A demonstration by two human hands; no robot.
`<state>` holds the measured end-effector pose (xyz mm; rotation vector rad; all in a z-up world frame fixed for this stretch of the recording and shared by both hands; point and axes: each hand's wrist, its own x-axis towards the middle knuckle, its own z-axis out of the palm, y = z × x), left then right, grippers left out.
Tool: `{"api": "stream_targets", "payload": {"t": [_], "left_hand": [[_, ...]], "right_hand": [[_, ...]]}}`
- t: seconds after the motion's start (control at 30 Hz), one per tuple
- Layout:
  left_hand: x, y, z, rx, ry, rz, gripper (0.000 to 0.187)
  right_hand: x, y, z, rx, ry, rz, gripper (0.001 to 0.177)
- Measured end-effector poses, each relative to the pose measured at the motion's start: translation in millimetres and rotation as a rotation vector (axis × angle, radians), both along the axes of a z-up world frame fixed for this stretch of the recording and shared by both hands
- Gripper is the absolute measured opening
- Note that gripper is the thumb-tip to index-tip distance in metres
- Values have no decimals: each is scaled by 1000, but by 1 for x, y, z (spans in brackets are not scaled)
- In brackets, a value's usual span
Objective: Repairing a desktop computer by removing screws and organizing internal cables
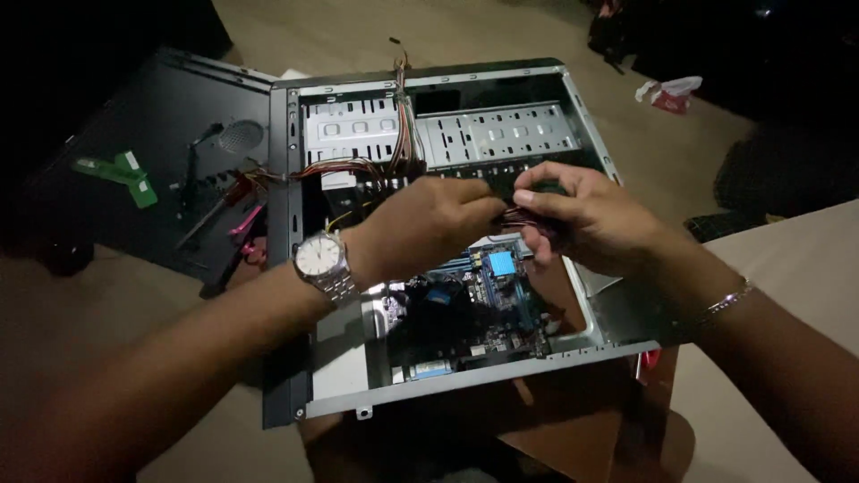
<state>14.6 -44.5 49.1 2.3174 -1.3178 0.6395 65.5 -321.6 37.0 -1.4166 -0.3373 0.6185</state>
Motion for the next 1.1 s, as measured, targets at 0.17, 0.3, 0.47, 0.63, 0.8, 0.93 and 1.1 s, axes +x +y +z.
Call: {"api": "stream_targets", "payload": {"t": [0.17,0.3,0.47,0.63,0.8,0.93,1.1], "left_hand": [[27,14,-34,20,256,190,8],[41,12,-49,136,305,315,5],[26,-7,-21,103,440,189,12],[28,29,-32,60,720,140,18],[15,51,-14,207,948,232,19],[25,68,-24,297,1029,330,25],[17,69,0,325,1059,298,34]], "right_hand": [[1,-8,16,-545,-895,-17,31],[-23,16,30,-655,-1152,55,43],[30,19,-50,-891,-1371,293,42],[50,19,-8,-1183,-1465,404,11],[67,16,-58,-1388,-1463,488,21],[64,54,-75,-1128,-1071,522,14],[81,64,-74,-1016,-800,533,27]]}}
